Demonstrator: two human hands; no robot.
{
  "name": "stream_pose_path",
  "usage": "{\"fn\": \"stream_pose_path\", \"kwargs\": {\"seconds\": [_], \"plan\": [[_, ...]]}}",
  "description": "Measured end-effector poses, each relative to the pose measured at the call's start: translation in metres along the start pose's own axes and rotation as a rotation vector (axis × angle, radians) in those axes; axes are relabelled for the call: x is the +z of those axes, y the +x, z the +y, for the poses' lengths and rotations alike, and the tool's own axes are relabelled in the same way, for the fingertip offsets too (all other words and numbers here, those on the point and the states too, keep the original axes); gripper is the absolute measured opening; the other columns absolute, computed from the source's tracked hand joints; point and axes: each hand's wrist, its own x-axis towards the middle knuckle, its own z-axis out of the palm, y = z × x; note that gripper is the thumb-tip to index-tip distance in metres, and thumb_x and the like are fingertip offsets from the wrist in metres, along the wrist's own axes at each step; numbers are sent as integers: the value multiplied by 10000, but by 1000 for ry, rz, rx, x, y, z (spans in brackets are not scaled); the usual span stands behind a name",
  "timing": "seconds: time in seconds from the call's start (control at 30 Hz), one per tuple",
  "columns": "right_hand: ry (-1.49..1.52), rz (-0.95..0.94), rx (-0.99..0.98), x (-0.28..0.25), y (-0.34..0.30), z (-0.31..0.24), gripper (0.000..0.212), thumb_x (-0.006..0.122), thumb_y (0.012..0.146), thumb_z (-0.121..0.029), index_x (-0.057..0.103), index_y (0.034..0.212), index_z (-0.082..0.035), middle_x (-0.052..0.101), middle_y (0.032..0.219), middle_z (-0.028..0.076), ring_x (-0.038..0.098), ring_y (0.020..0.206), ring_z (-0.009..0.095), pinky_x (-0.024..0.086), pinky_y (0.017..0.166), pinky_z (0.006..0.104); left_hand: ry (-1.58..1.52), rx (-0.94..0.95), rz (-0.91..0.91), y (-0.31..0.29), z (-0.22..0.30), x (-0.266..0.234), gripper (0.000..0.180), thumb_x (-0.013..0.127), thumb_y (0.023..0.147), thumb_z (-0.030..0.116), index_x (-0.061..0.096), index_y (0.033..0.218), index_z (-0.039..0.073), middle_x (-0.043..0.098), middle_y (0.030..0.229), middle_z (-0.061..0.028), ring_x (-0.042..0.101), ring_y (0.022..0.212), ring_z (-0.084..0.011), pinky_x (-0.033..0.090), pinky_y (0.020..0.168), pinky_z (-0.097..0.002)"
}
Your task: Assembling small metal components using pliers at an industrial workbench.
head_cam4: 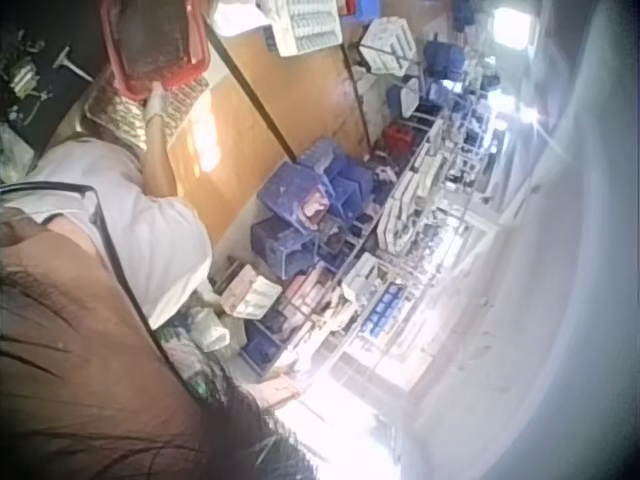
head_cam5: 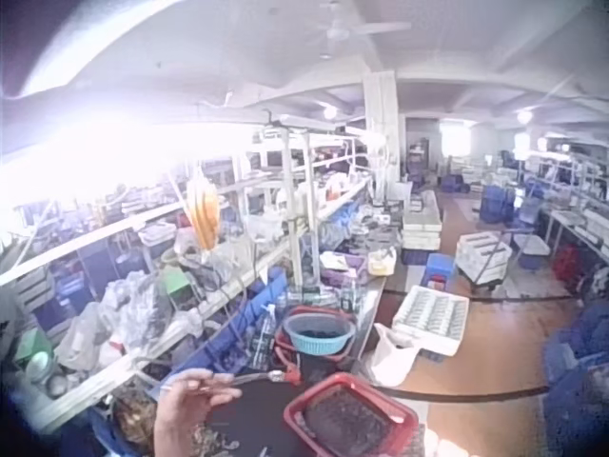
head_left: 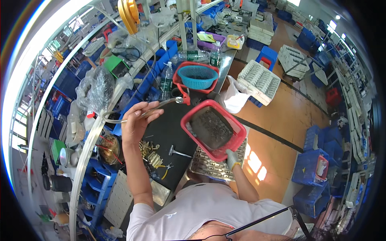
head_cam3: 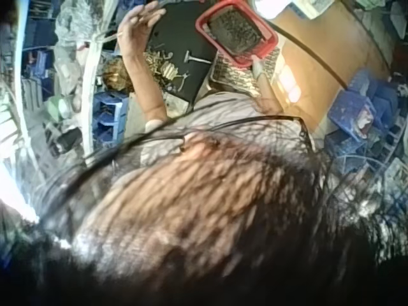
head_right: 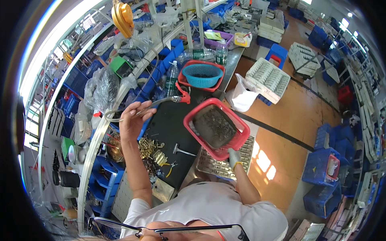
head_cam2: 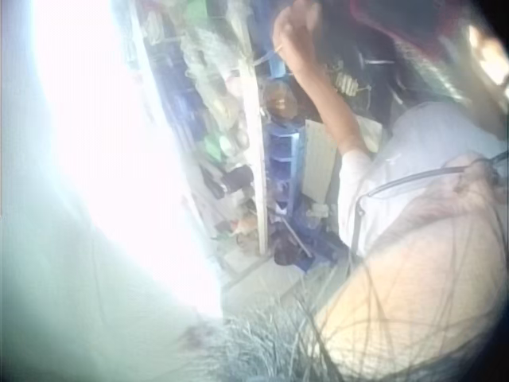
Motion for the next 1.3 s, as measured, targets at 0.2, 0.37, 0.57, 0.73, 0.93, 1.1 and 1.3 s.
{"fn": "stream_pose_path", "kwargs": {"seconds": [0.2, 0.37, 0.57, 0.73, 0.93, 1.1, 1.3], "plan": [[154, 74, -128, -60, -8, 18, 196, 621, 834, -126, 640, 1003, -29, 668, 828, 101, 654, 639, 236, 519, 498, 362, -62, 67, 37, 77, -67, -21, 475, 534, 974, 55, 501, 1427, -85, 469, 1487, -358, 491, 1362, -525, 404, 1182, -551], [278, 68, 50, -80, -43, 18, 117, 601, 838, -105, 625, 944, -62, 661, 813, 86, 634, 614, 218, 489, 472, 340, -349, 234, 113, 135, -98, -99, 171, 521, 951, -9, 659, 1007, -93, 442, 1475, -400, 383, 1416, -571, 369, 1216, -564], [342, 100, 100, -96, -76, 27, 101, 576, 845, -134, 609, 916, -69, 660, 818, 77, 624, 645, 183, 461, 478, 296, -1208, 376, 245, 186, -192, -206, 243, 482, 993, 5, 529, 760, -43, 496, 1455, -343, 323, 1463, -534, 353, 1236, -563], [367, 164, 120, -104, -98, 29, 53, 595, 833, -113, 585, 876, -85, 609, 780, 83, 571, 574, 210, 422, 454, 314, -1369, 351, 158, 237, -240, -232, 247, 452, 980, -22, 491, 737, -26, 486, 1479, -323, 318, 1463, -542, 331, 1243, -581], [341, 196, 106, -98, -109, 36, 172, 574, 845, -146, 613, 987, -56, 677, 871, 116, 618, 636, 216, 467, 488, 315, -1262, 281, 81, 291, -252, -247, 169, 474, 952, -47, 511, 787, -46, 341, 1610, -274, 224, 1495, -561, 345, 1230, -605], [453, 178, 116, -72, -119, 22, 180, 587, 858, -128, 624, 1018, -53, 690, 907, 119, 649, 685, 222, 493, 522, 328, -1118, 155, -11, 328, -256, -244, 63, 523, 931, -67, 581, 936, -92, 288, 1637, -249, 241, 1487, -560, 348, 1231, -607], [437, 136, 109, -66, -106, 25, 236, 574, 879, -135, 647, 1062, -4, 699, 953, 139, 703, 836, 274, 574, 654, 359, -843, 85, 82, 396, -234, -234, 35, 557, 892, -34, 586, 888, -54, 379, 1559, -297, 332, 1456, -545, 314, 1254, -584]]}}
